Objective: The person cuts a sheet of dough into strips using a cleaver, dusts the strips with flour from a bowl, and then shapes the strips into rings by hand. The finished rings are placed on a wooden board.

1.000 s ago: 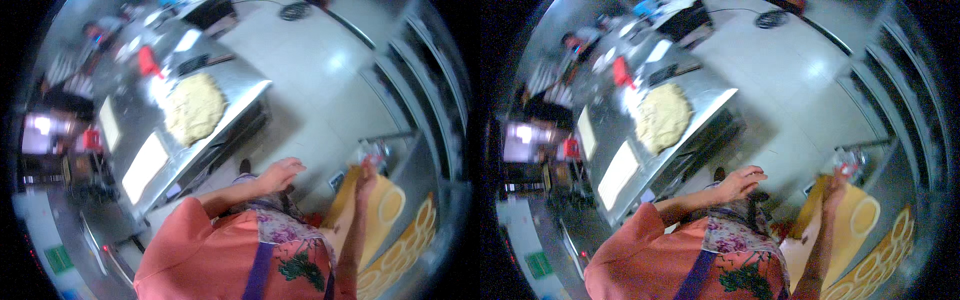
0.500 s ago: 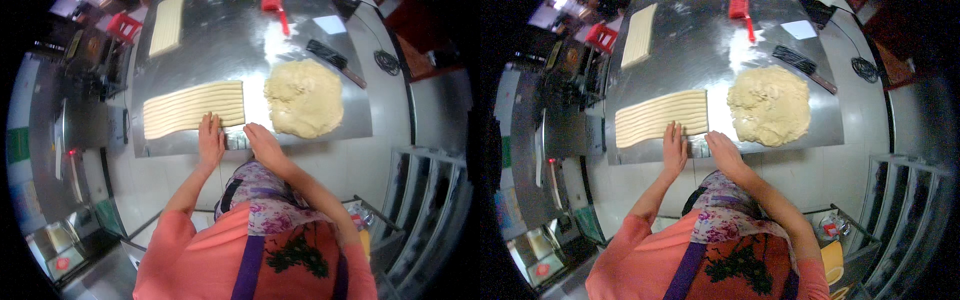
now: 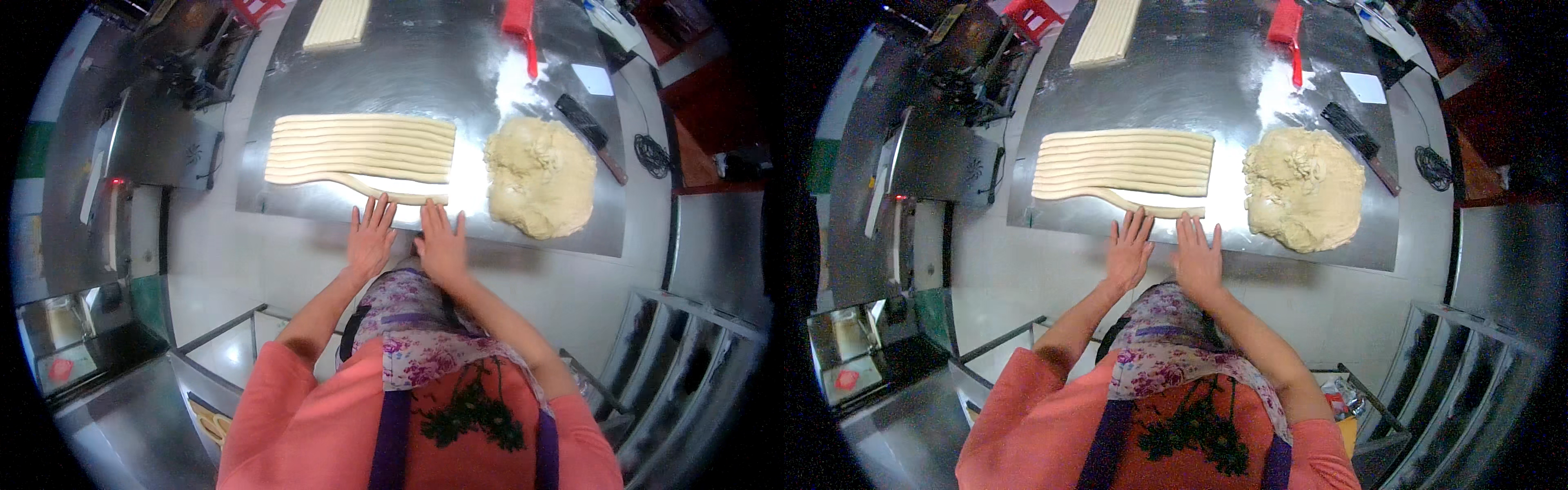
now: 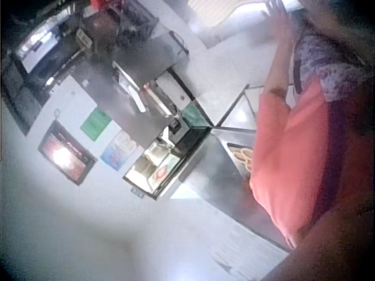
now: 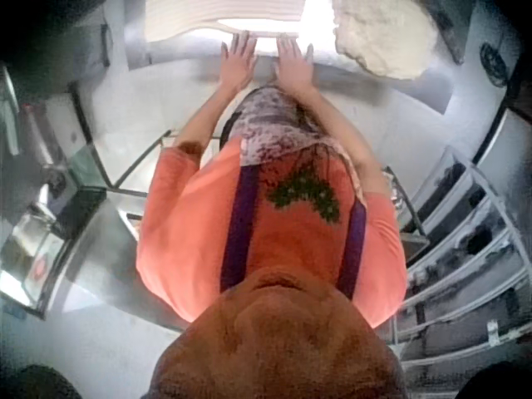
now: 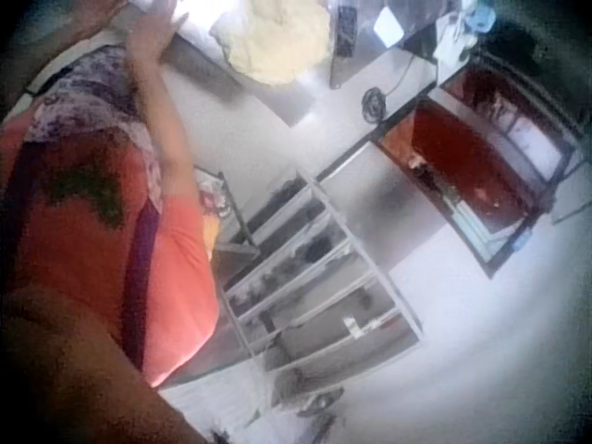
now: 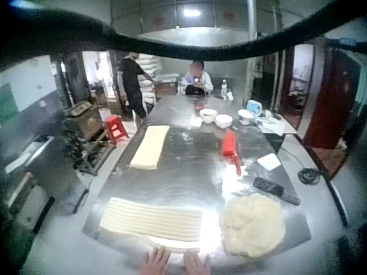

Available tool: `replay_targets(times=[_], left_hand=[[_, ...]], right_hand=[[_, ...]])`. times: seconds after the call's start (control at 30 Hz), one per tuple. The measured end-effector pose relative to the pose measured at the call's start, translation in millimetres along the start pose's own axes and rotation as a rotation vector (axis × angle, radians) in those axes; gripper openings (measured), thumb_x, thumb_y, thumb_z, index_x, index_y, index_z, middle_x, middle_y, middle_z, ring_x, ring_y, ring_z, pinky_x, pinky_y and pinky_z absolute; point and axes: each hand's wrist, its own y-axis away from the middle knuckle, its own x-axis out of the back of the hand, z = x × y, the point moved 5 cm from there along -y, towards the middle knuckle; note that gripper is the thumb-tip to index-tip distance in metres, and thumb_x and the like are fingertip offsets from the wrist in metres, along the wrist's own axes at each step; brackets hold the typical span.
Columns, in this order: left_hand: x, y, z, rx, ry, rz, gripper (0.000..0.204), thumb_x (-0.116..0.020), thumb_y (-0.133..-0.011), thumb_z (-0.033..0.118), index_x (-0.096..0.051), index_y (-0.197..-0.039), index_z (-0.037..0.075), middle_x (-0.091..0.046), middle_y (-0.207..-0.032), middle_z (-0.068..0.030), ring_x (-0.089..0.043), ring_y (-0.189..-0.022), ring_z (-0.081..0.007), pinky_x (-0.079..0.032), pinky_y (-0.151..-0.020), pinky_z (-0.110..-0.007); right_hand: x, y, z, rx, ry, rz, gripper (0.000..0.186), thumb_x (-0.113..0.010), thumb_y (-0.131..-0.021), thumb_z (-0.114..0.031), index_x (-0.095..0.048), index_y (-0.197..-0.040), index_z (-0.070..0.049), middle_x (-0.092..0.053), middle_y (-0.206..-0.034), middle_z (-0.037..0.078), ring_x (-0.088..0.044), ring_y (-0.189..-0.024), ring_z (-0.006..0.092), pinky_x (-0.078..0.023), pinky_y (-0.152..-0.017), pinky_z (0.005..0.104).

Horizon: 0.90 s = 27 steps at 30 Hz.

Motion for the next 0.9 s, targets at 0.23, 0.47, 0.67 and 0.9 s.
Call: replay_targets(times=[0.23, 0.47, 0.67, 0.9], left_hand=[[38.3, -30.6, -98.0, 0.197, -0.068, 0.212, 0.059, -0.050, -0.096, 0.027, -0.033, -0.146, 0.002, -0.024, -0.156, -0.0196, -0.020, -0.144, -0.0373, -0.016, -0.115, -0.056], [22.6, 15.7, -121.7, 0.024, -0.001, 0.017, 0.057, -0.049, -0.096, 0.027, -0.033, -0.147, 0.005, -0.021, -0.157, -0.0162, -0.021, -0.144, -0.0377, -0.018, -0.115, -0.054], [53.8, -6.6, -189.9, 0.123, -0.019, 0.206, 0.057, -0.051, -0.095, 0.025, -0.035, -0.145, 0.002, -0.022, -0.156, -0.0202, -0.021, -0.143, -0.0380, -0.018, -0.115, -0.054], [50.4, 17.6, -203.3, -0.010, 0.019, -0.020, 0.059, -0.051, -0.095, 0.027, -0.034, -0.147, 0.007, -0.024, -0.156, -0.0172, -0.021, -0.144, -0.0360, -0.015, -0.117, -0.053]], right_hand=[[1.5, -30.8, -9.3, 0.087, -0.004, 0.089, 0.063, -0.055, -0.092, -0.025, -0.031, -0.147, -0.004, -0.026, -0.156, 0.009, -0.024, -0.144, 0.0268, -0.015, -0.118, 0.0526], [0.6, -23.2, -21.0, 0.008, 0.087, -0.018, 0.062, -0.057, -0.091, -0.021, -0.033, -0.146, -0.005, -0.030, -0.154, 0.010, -0.025, -0.143, 0.0273, -0.016, -0.117, 0.0530], [5.2, -46.5, -29.4, 0.019, -0.045, 0.218, 0.051, -0.057, -0.089, -0.009, -0.042, -0.137, -0.002, -0.038, -0.147, 0.015, -0.035, -0.136, 0.0336, -0.027, -0.113, 0.0511], [23.3, -39.1, -38.5, 0.010, -0.068, 0.333, 0.034, -0.053, -0.086, 0.000, -0.052, -0.121, 0.002, -0.056, -0.116, 0.023, -0.052, -0.103, 0.0427, -0.042, -0.092, 0.0477]])
